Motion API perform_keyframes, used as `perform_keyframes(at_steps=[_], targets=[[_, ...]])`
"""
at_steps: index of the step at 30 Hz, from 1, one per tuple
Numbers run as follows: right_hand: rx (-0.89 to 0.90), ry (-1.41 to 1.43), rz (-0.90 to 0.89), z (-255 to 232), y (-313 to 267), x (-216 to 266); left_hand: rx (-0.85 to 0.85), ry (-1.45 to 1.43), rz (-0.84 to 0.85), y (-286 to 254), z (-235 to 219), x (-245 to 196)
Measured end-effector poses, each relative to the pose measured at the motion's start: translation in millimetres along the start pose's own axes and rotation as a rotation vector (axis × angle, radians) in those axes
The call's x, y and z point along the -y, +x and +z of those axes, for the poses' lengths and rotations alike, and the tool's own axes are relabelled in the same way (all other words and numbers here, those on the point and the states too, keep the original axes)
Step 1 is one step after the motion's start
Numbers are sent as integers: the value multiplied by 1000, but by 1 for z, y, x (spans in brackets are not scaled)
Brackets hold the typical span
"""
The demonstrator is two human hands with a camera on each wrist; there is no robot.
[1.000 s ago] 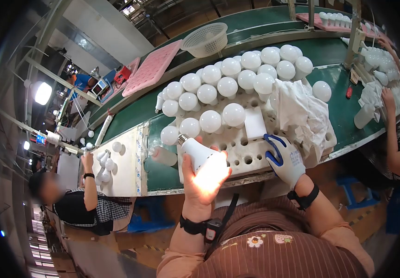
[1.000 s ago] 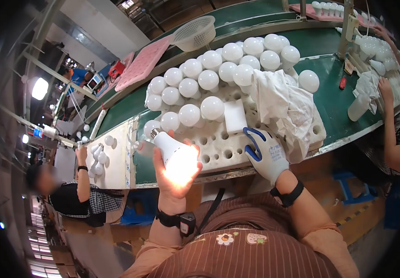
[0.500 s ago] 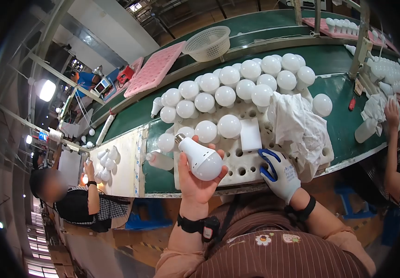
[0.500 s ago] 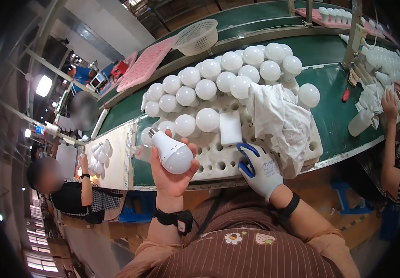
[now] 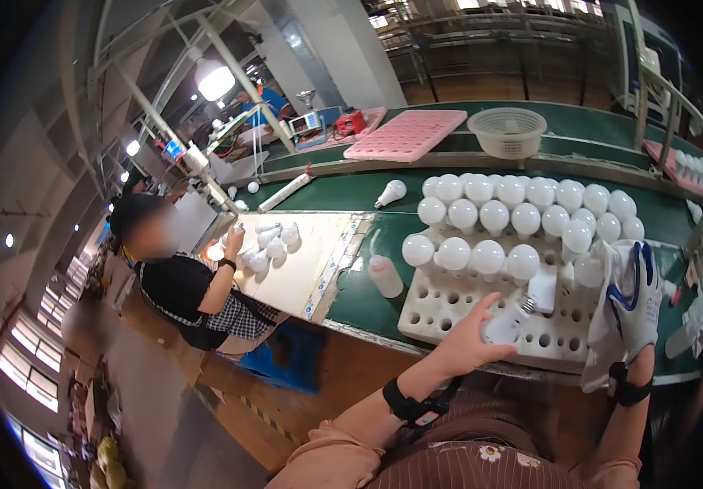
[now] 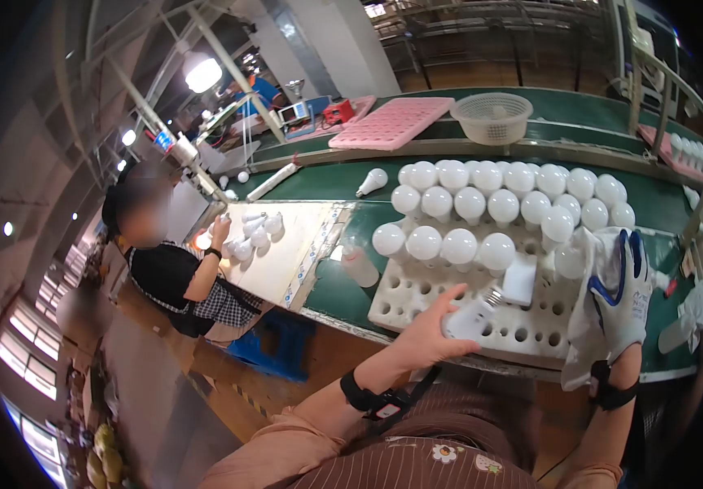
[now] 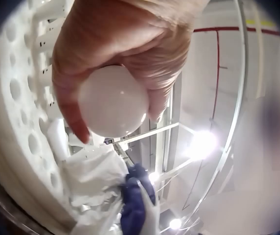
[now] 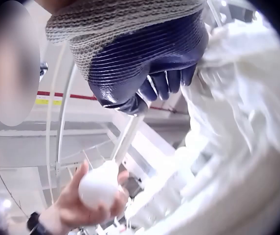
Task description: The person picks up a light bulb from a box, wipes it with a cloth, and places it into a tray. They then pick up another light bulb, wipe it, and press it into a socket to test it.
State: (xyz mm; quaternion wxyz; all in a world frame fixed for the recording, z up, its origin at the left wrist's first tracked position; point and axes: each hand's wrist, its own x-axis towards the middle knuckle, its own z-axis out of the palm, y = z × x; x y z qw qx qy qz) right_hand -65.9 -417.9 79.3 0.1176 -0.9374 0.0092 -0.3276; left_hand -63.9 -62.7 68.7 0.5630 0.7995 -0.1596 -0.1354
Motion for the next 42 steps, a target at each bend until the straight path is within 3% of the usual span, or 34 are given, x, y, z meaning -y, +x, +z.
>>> perform_keyframes(at_steps=[1,3,4,5,7,8,9,11,13,15,16,18,21,22,24,25,27,28,31,33,34,35,37,39,41,42], targets=[[-5,3,-25,9,4,-12,-23,-8,7,1,1,-1],[174,182,38,28,9,-41,72,-67,34,5,6,-3],[98,471,71,42,9,-62,89,-105,38,6,7,-5],[57,860,247,45,13,-69,74,-115,37,6,7,-7],[-22,985,222,48,19,-78,150,-227,2,11,6,-11],[-54,569,110,47,21,-80,163,-255,31,15,6,-9],[-59,568,118,44,19,-80,171,-250,31,18,8,-8],[209,239,193,40,20,-77,185,-326,40,26,11,-8],[183,265,236,62,13,-124,174,-308,97,35,19,-5],[-29,577,277,84,7,-178,152,-290,160,44,28,-1],[-45,608,309,65,10,-185,120,-228,230,49,32,2],[43,533,231,14,10,-151,77,-162,313,59,39,3],[-49,1227,231,-18,-26,-90,106,-263,292,71,61,-16],[-1,1089,200,-9,-44,-84,100,-258,297,81,81,-17],[-13,975,182,9,-59,-40,108,-341,672,94,123,-17],[-69,1001,195,8,-62,-12,54,-301,740,85,119,-25],[-104,1039,281,16,-69,-38,9,-201,786,87,127,-23],[-154,765,170,38,-78,-66,5,-186,793,84,119,-31],[-122,726,180,18,-66,-47,80,-216,730,63,94,-49],[-122,-320,-450,-3,-47,-44,28,-36,816,59,83,-48],[-40,-338,-356,-10,-43,-51,2,9,837,57,77,-46],[59,84,89,0,-30,-50,-2,8,833,54,68,-41],[58,188,126,10,-33,-41,-55,71,757,42,40,-26],[39,394,216,19,-41,-37,-52,-65,576,22,1,-5],[21,608,298,32,-47,-34,-127,-655,460,-11,-37,13],[24,715,340,37,-51,-29,-305,-787,443,-23,-54,25]])
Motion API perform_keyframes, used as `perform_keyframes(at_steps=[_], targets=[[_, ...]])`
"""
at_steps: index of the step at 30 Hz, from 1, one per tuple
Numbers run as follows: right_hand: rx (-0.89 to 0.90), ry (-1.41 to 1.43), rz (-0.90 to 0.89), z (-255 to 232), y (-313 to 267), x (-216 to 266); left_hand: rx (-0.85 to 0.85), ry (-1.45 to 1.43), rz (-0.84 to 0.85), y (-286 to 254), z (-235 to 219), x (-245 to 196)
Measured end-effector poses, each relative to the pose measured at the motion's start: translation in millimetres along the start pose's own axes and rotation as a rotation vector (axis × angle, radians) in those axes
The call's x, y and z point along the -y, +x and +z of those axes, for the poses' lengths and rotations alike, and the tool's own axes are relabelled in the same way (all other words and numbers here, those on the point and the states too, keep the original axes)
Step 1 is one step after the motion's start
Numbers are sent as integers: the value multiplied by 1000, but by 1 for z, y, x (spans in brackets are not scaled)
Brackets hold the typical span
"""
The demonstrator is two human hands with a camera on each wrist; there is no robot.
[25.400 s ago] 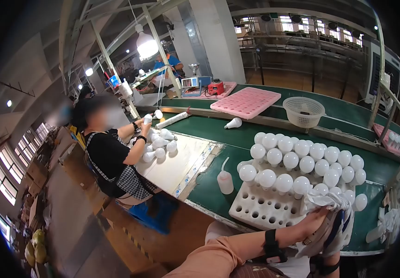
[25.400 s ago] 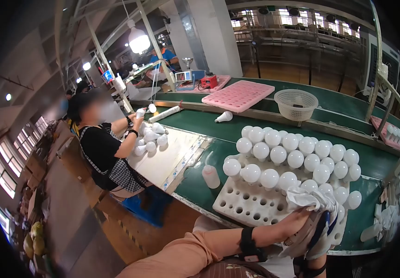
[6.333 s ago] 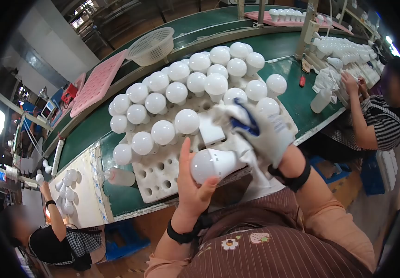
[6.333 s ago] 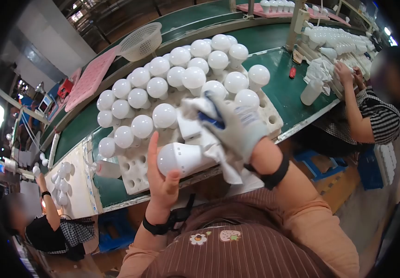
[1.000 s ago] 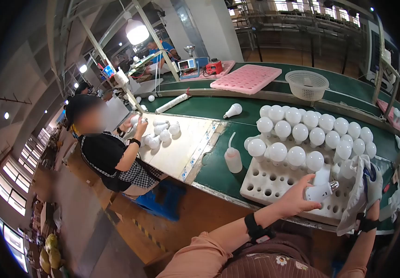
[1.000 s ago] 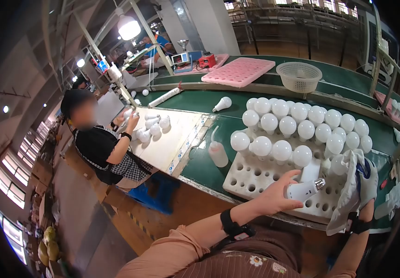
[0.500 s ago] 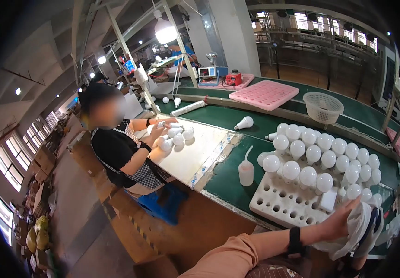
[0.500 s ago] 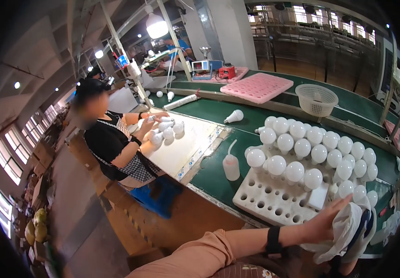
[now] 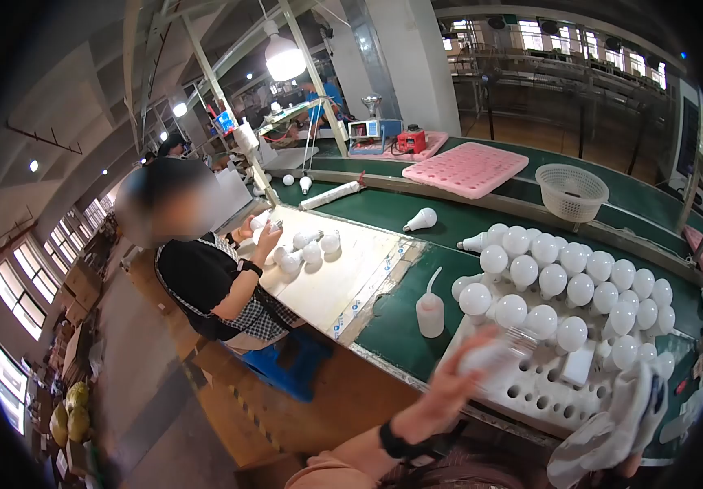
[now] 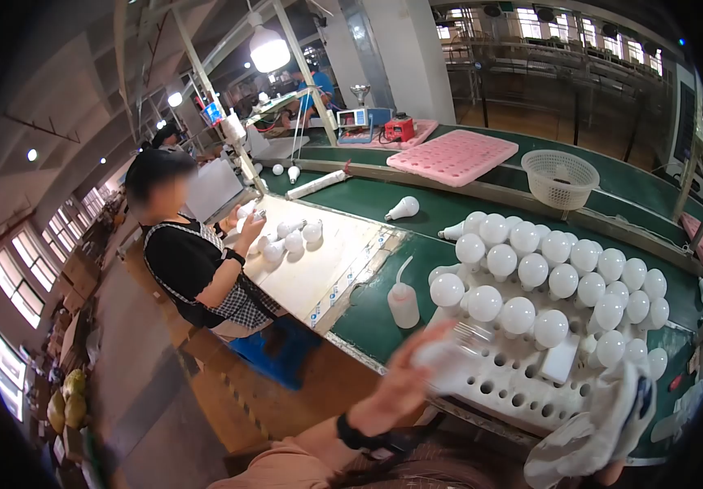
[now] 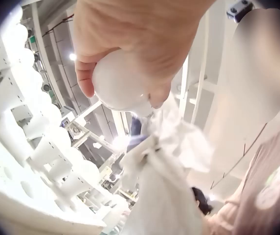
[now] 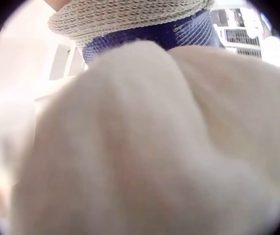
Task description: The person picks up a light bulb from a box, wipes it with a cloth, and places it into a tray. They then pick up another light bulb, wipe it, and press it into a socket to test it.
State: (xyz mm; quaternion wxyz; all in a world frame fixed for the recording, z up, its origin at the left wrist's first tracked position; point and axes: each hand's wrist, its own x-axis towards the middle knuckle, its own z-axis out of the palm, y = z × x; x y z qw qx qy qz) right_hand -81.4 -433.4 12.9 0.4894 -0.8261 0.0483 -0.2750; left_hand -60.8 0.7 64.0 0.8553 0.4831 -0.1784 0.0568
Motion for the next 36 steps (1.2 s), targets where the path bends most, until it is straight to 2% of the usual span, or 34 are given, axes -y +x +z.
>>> perform_keyframes(at_steps=[1,2,3,5,7,8,9,11,13,15,17,19,21,23,25,27,31,33,35,36], targets=[[8,105,45,6,-5,2,-198,-90,41,-6,-23,-9],[-17,-368,-306,14,-13,13,-267,-100,14,-8,-50,-25],[137,-410,-283,24,-15,39,-335,-111,-12,-9,-77,-39],[117,-533,-319,35,-26,16,-627,-66,-130,-17,-122,-49],[229,-294,-222,52,-38,60,-679,-48,-181,-18,-160,-48],[156,-203,-95,62,-46,38,-727,-30,-228,-15,-178,-45],[209,-444,-324,58,-45,10,-732,-31,-227,-9,-196,-41],[244,-509,-321,56,-49,10,-720,-4,-408,9,-232,-32],[306,-643,-314,49,-47,21,-732,0,-451,38,-258,-28],[260,-640,-259,51,-48,26,-749,21,-476,74,-284,-29],[247,-631,-242,53,-48,35,-772,-8,-450,110,-313,-31],[249,-609,-258,54,-49,38,-873,10,-380,151,-338,-41],[269,-661,-160,57,-49,50,-773,30,-276,184,-405,-47],[273,-678,-154,58,-49,52,-902,122,-131,221,-437,-73],[280,-701,-135,60,-48,53,-932,236,82,248,-505,-92],[293,-719,-120,61,-48,54,-1117,70,233,263,-491,-127],[352,-745,-69,62,-46,56,-1168,96,204,256,-511,-134],[374,-757,-46,63,-45,57,-1036,76,172,243,-502,-122],[385,-769,-34,63,-45,58,-1063,104,143,228,-477,-111],[384,-773,-31,64,-45,58,-974,143,114,216,-460,-107]])
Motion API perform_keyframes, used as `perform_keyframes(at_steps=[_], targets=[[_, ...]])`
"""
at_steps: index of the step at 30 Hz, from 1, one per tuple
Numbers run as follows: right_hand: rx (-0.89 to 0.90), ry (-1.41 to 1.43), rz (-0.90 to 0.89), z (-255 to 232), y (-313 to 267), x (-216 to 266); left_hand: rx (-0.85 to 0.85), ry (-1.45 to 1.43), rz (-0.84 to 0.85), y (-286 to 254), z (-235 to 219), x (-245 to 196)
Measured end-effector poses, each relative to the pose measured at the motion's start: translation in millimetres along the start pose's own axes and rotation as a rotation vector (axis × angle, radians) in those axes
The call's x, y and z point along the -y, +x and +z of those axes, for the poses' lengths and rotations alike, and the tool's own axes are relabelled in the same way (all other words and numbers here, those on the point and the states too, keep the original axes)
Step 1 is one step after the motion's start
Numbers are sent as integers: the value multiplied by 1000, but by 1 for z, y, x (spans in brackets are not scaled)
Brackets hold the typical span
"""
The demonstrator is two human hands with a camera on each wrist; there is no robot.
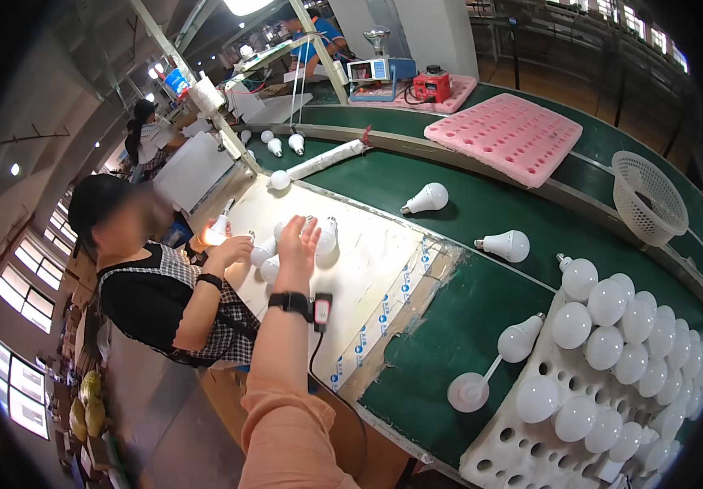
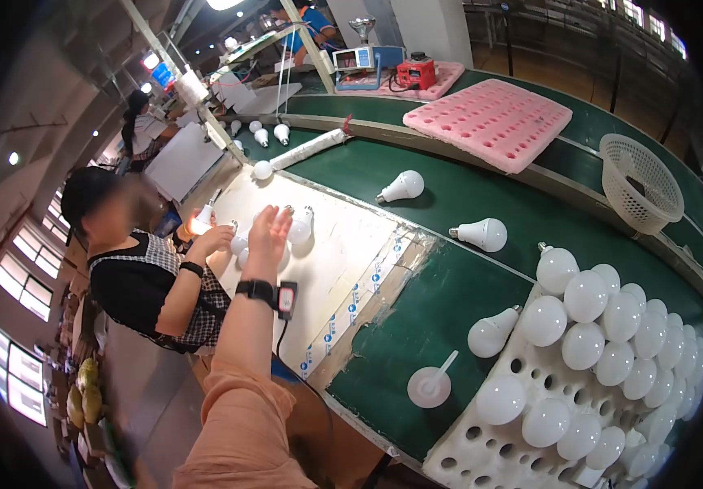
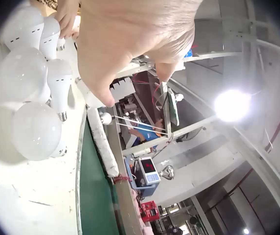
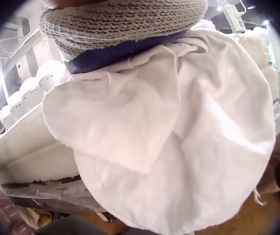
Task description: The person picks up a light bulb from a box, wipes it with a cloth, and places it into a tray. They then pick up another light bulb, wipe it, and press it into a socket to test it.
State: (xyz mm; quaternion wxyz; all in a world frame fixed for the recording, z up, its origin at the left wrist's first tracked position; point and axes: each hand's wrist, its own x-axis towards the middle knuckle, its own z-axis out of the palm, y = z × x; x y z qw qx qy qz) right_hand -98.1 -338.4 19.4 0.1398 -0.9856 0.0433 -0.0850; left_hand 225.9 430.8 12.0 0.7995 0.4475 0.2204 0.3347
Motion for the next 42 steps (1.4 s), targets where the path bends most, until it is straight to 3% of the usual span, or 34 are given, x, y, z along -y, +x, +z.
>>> perform_keyframes(at_steps=[3,10,11,13,15,16,18,19,21,23,25,27,28,30,32,33,34,35,37,38,39,40,41,42], targets=[[-22,4,17,0,0,0,144,65,-27,-59,-4,-5],[-61,-1,106,4,1,-4,152,150,-84,-206,-13,-27],[-91,39,30,7,2,-7,165,199,-115,-229,-11,-30],[-204,-17,-75,31,2,-37,22,309,22,-281,6,-29],[-241,-80,-74,8,2,3,150,245,25,-334,21,-30],[-239,50,-79,4,6,10,351,224,48,-361,32,-30],[-231,21,-55,-4,7,14,690,120,57,-401,46,-20],[-233,36,-60,-4,7,14,723,110,40,-415,56,-13],[-288,56,-141,1,9,8,869,610,151,-446,80,0],[-289,74,-101,-1,7,10,958,613,71,-475,112,2],[-294,97,-106,1,7,8,1025,784,514,-488,141,13],[-306,94,-119,2,7,5,1164,863,731,-496,170,22],[-309,83,-144,2,5,3,1177,863,734,-501,186,30],[-285,111,-100,0,2,3,1229,887,1199,-513,217,50],[-288,149,-97,0,2,3,1349,1088,1134,-518,238,75],[-332,98,-168,0,3,1,1390,1229,1052,-521,246,83],[-267,152,-141,-2,2,1,1409,1372,956,-524,252,93],[-304,179,-164,5,3,-5,1419,1319,1013,-521,252,104],[-364,307,-205,11,2,-20,1421,1221,973,-528,251,97],[-376,342,-128,10,-4,-29,1403,1166,953,-533,250,88],[-433,678,6,14,-10,-34,1352,1083,980,-541,248,79],[-499,805,26,5,-10,-33,1327,943,1014,-548,244,71],[-560,929,56,-8,-14,-34,1371,892,941,-561,240,53],[-560,909,-49,-39,-15,-12,1417,837,862,-575,235,36]])
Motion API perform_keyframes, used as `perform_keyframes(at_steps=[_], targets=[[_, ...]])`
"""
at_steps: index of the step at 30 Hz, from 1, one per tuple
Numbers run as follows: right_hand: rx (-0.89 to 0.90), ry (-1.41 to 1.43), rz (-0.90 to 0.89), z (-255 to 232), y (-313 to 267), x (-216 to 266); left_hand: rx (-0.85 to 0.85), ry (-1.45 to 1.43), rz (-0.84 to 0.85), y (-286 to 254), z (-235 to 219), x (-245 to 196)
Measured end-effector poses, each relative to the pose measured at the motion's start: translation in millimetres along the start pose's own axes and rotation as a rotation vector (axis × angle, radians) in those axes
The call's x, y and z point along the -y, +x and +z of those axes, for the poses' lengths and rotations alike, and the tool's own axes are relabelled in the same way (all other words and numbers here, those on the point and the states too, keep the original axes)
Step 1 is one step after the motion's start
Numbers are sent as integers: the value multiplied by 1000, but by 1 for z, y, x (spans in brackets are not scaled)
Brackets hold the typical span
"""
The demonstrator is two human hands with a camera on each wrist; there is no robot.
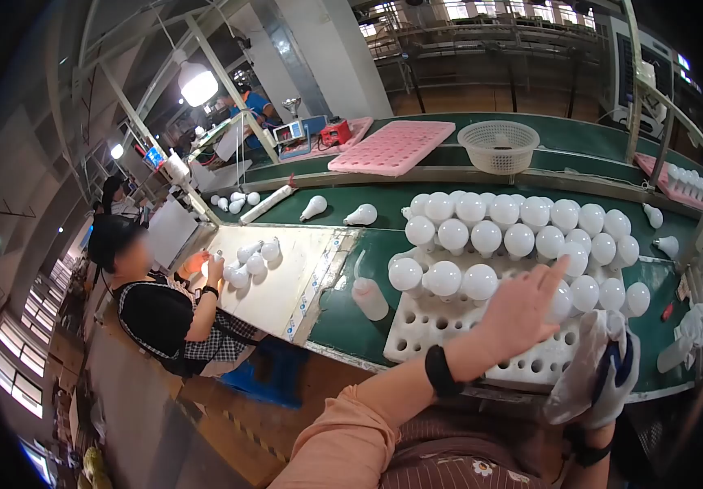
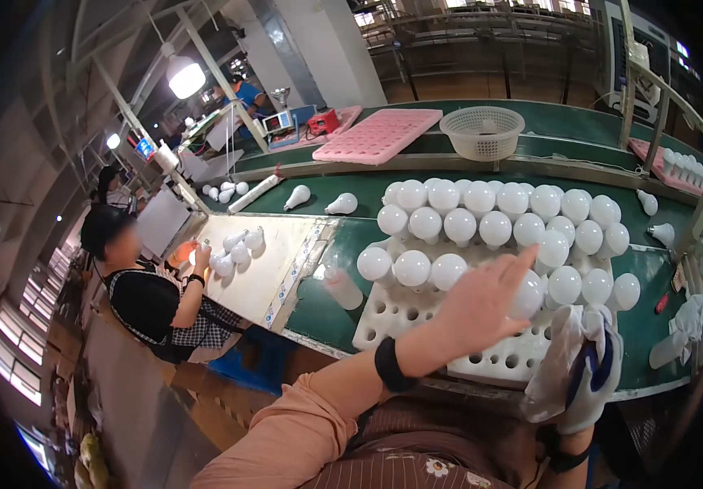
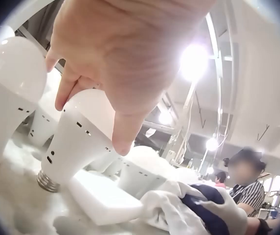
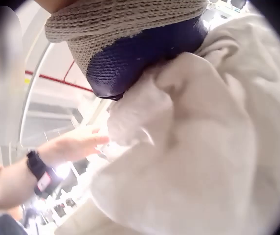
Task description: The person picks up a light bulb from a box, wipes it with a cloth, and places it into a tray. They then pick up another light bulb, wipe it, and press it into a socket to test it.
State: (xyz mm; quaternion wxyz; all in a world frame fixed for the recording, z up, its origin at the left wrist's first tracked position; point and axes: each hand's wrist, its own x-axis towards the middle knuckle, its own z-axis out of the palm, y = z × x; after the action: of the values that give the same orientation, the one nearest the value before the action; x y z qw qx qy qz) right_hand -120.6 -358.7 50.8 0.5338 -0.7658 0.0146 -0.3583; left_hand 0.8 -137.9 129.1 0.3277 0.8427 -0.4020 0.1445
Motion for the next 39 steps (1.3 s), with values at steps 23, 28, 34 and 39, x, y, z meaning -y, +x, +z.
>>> perform_keyframes(at_steps=[23,28,34,39], targets=[[666,-632,96,88,78,60,-142,-403,-560,-155,11,60],[652,-1007,111,146,48,-2,-102,-218,-403,-162,8,66],[745,-301,-156,114,15,39,-108,-310,-473,-161,9,63],[766,-474,-342,125,-27,43,-64,-195,-451,-157,13,59]])
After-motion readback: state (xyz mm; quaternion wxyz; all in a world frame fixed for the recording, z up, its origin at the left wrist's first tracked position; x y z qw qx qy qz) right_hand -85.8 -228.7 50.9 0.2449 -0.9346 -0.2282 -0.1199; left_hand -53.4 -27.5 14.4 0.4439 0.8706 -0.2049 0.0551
